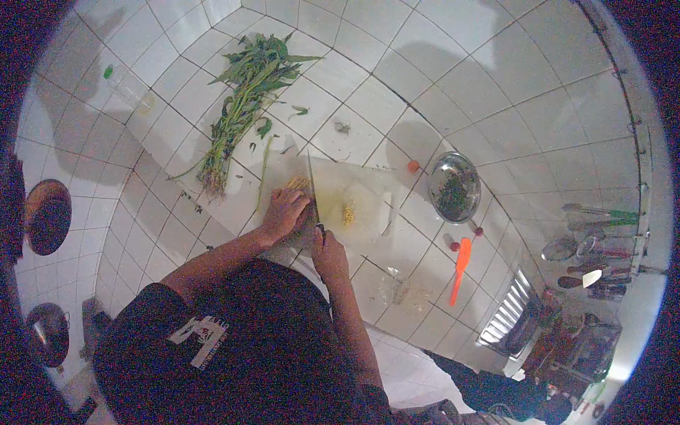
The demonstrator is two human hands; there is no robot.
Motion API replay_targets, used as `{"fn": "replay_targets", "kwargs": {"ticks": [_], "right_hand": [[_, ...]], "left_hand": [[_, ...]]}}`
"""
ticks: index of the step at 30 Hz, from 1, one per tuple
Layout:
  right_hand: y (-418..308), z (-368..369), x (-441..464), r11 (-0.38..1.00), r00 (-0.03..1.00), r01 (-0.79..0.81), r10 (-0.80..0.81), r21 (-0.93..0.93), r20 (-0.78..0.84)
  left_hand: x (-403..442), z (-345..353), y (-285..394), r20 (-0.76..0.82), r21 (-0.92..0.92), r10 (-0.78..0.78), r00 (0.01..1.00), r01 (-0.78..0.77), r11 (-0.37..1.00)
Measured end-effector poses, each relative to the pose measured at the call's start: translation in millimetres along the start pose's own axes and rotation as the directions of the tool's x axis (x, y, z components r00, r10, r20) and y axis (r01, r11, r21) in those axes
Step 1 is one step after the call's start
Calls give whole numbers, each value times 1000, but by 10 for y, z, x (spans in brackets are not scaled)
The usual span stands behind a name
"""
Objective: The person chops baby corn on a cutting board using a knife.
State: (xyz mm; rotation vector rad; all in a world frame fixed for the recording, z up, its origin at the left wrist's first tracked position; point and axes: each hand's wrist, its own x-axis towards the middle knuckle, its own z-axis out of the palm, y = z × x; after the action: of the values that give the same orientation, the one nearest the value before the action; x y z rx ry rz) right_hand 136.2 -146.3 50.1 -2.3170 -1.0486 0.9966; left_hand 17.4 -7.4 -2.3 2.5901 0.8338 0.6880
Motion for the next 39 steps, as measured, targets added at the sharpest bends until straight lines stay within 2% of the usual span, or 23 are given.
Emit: {"fn": "replay_targets", "kwargs": {"ticks": [8,11,16,20,24,25,28,32,34,37,39], "right_hand": [[-57,-84,-70,1000,1000,10,-10,-3,-29],[-9,-101,-110,998,999,-36,36,-55,-7],[170,-119,-218,997,989,-83,81,-8,-121],[273,-172,-294,987,971,-152,159,51,-181],[304,-182,-340,986,966,-161,167,50,-196],[288,-184,-338,982,963,-173,184,74,-194],[222,-168,-351,991,980,-102,115,87,-164],[96,-139,-360,992,994,-74,82,105,-76],[68,-111,-369,995,998,-56,59,81,-38],[12,-97,-399,990,999,-45,46,136,-7],[62,-54,-375,993,999,-54,54,108,-5]], "left_hand": [[8,25,-12,10,36,-1,1000,1,999],[-4,22,-13,-28,29,20,999,-19,999],[15,-33,56,-38,-23,-32,999,31,999],[50,-59,78,-1,-61,-8,1000,7,998],[77,-58,93,-103,-132,4,995,-18,991],[78,-60,82,-161,-165,14,987,-41,985],[27,-81,-9,-159,-204,34,987,-67,977],[2,-128,-73,-195,-254,-21,981,-30,967],[-1,-202,-68,-166,-285,-96,981,46,958],[34,-295,-83,-162,-213,-156,975,119,970],[32,-314,-140,-186,-189,-165,969,129,973]]}}
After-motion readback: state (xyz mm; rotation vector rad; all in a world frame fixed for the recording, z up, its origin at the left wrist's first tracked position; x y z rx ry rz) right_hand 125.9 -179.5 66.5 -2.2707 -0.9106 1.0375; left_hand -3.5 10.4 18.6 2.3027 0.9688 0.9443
